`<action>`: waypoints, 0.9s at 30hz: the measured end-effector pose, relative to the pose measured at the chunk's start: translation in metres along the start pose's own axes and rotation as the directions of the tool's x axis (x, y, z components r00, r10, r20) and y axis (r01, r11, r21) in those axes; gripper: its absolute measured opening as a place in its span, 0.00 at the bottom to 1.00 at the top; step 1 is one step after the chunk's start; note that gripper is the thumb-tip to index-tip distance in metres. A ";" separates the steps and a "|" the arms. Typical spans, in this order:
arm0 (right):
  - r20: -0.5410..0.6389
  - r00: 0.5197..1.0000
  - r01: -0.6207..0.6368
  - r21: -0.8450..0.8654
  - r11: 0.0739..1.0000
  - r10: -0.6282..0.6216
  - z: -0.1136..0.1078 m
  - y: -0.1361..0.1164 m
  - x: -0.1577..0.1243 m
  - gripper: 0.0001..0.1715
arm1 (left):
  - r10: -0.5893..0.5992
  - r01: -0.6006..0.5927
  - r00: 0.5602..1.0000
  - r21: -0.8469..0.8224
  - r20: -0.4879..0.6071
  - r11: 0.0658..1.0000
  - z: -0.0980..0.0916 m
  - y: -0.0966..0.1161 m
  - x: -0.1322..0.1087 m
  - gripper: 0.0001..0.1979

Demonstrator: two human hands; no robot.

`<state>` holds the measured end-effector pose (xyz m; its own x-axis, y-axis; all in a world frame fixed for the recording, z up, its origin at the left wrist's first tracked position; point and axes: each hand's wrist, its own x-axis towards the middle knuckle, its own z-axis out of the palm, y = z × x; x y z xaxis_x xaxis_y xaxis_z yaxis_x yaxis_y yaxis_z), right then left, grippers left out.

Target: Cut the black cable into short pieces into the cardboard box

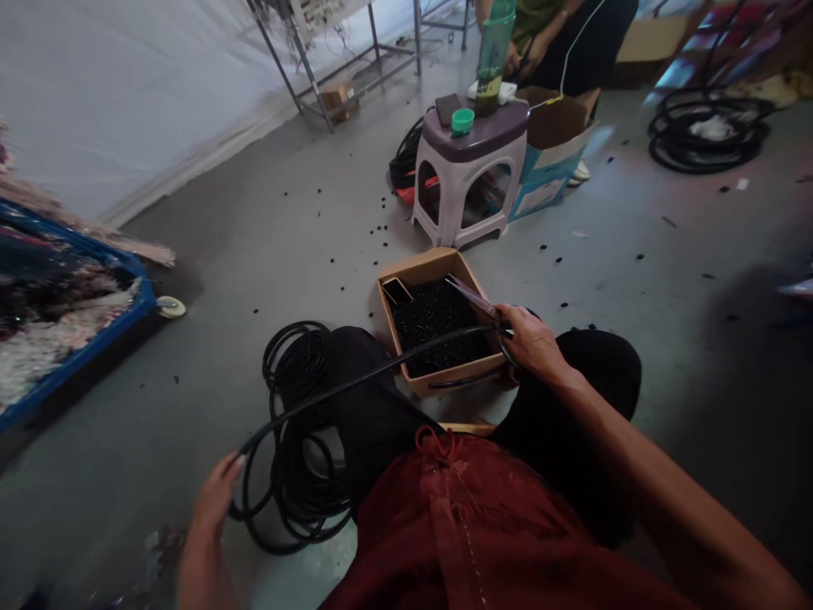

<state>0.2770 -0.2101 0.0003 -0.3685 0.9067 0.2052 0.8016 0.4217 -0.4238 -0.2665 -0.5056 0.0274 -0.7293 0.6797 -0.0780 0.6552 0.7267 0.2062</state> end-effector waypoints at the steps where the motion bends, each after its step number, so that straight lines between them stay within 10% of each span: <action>1: 0.009 1.000 0.010 0.029 1.000 -0.010 -0.002 -0.007 0.002 0.24 | -0.010 0.010 0.994 -0.002 0.112 1.000 0.006 0.003 -0.004 0.13; 4: 0.102 0.992 0.064 0.071 0.995 -0.071 -0.008 -0.036 0.006 0.25 | 0.029 -0.016 0.969 -0.058 0.246 0.998 0.016 0.044 -0.022 0.17; 9: 0.257 0.950 0.166 0.071 0.984 -0.179 -0.019 -0.094 0.012 0.27 | 0.449 -0.222 0.812 -0.515 0.373 0.828 0.020 0.192 -0.075 0.24; 13: 0.278 0.933 0.198 0.126 0.972 -0.227 -0.026 -0.118 0.011 0.26 | 0.582 -0.049 0.690 -0.774 0.431 0.631 0.019 0.279 -0.106 0.26; 18: 0.273 0.935 0.194 0.145 0.970 -0.227 -0.029 -0.107 0.006 0.26 | 0.545 0.433 0.588 -0.802 0.598 0.412 0.002 0.294 -0.104 0.37; 22: 0.233 0.937 0.241 0.100 0.965 -0.258 -0.024 -0.096 0.004 0.24 | 0.602 0.305 0.450 -0.747 0.660 0.591 -0.011 0.286 -0.099 0.33; 27: 0.098 0.951 0.297 -0.022 0.955 -0.293 -0.007 -0.072 0.004 0.25 | 0.587 0.140 0.450 -0.702 0.674 0.699 -0.024 0.259 -0.088 0.28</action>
<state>0.2214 -0.2365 0.0380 -0.6317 0.7394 0.2329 0.6662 0.6715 -0.3245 -0.0377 -0.3795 0.1115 0.1891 0.7987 -0.5712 0.2177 0.5331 0.8175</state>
